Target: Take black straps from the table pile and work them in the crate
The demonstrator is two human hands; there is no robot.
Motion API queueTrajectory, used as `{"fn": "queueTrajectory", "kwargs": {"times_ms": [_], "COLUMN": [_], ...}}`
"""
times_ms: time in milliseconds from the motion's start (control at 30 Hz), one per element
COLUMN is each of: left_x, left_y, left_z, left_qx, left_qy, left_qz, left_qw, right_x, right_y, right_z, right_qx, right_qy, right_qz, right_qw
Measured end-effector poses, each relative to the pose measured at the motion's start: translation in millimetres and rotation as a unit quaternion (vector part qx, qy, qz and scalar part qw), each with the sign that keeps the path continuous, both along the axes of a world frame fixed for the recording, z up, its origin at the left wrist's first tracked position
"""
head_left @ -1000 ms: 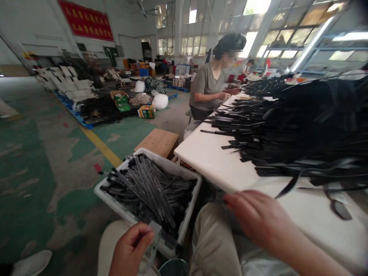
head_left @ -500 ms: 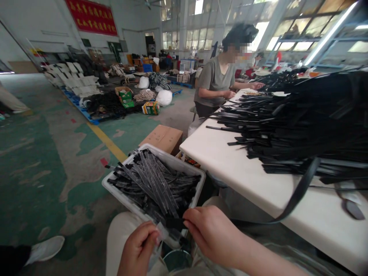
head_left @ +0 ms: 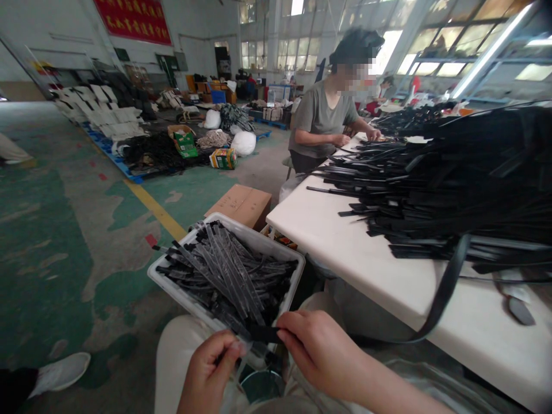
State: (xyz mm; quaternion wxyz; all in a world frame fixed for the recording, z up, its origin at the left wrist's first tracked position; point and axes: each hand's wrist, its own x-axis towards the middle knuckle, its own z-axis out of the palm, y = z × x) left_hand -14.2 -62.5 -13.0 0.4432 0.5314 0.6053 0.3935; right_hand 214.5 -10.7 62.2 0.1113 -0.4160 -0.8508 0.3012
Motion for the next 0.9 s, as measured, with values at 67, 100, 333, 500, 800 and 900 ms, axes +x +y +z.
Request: {"fn": "queueTrajectory", "kwargs": {"times_ms": [67,100,333,500,800,900], "left_x": [1.6,2.4,5.6,6.4,7.4,7.7], "left_y": [0.8,0.8,0.8,2.5,5.9,5.8], "left_z": [2.8,3.8,5.6,0.7,1.2,-1.1], "left_qx": [-0.007,-0.013,-0.095,-0.096,-0.090,-0.093], "left_qy": [-0.004,-0.009,-0.049,-0.067,-0.063,-0.042], "left_qz": [-0.009,-0.012,0.001,-0.012,-0.038,-0.055], "left_qw": [1.000,1.000,0.994,0.993,0.993,0.993], "right_x": [0.1,0.2,0.1,1.1,1.1,0.7], "right_y": [-0.4,-0.4,2.1,1.2,3.3,5.9], "right_z": [0.3,1.0,9.4,8.1,1.7,5.4], "right_qx": [-0.004,-0.004,0.023,0.044,0.086,0.091], "right_qy": [0.000,-0.002,-0.014,-0.031,-0.091,-0.127], "right_qz": [0.000,0.003,0.041,0.055,0.074,0.098], "right_qw": [1.000,1.000,0.999,0.997,0.989,0.983]}}
